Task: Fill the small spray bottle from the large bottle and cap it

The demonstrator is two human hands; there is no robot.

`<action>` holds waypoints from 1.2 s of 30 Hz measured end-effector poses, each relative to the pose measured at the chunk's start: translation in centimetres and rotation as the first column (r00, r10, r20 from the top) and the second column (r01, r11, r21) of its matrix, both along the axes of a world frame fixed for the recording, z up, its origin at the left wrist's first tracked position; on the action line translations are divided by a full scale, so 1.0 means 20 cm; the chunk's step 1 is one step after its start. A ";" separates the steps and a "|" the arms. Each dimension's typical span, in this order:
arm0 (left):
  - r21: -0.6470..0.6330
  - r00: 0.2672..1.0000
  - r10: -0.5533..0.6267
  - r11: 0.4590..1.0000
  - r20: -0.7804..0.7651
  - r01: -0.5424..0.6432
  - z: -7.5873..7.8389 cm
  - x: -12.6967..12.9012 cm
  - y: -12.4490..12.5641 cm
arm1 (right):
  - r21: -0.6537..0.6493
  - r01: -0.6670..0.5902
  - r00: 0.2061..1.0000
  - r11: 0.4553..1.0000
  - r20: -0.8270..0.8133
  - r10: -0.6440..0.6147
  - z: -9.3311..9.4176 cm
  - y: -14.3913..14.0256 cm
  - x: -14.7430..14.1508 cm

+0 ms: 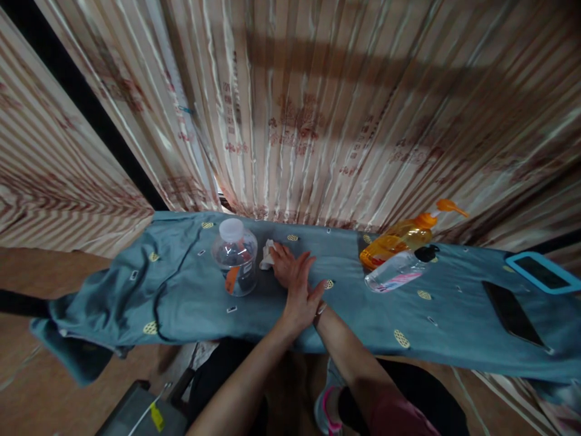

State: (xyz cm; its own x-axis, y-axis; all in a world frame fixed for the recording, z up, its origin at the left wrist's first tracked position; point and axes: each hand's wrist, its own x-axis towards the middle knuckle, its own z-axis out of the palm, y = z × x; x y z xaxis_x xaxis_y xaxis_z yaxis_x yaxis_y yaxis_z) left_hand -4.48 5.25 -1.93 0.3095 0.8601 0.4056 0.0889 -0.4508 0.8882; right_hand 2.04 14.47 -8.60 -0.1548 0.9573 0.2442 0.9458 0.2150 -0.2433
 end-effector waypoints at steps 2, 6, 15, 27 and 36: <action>0.018 1.000 0.015 1.000 0.014 -0.015 -0.01 -0.01 0.00 | -0.012 0.065 0.997 0.998 0.031 -0.064 0.04 -0.02 0.13; 0.007 1.000 0.022 1.000 -0.003 -0.022 -0.01 -0.05 0.02 | 0.007 0.357 0.931 0.934 0.082 -0.356 0.14 -0.11 0.51; -0.039 0.985 0.144 0.989 0.092 -0.141 -0.01 -0.10 0.13 | -0.013 0.419 0.904 0.908 0.099 -0.416 0.11 -0.55 0.38; -0.095 0.980 0.181 0.980 0.078 -0.173 0.00 -0.14 0.15 | 0.138 0.302 0.945 0.943 0.089 -0.315 -0.03 -1.33 0.41; -0.099 0.983 0.166 0.983 0.082 -0.158 -0.02 -0.15 0.16 | 0.017 0.474 0.804 0.880 -0.415 -0.425 0.08 -1.37 0.45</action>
State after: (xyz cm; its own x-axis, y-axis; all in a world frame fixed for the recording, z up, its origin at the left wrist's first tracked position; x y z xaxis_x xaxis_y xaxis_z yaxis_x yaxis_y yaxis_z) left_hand -7.43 8.38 -2.25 0.1293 0.9305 0.3428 0.0722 -0.3537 0.9326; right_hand 10.97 -12.87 -6.91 0.4167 0.8571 0.3030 0.7755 -0.1611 -0.6105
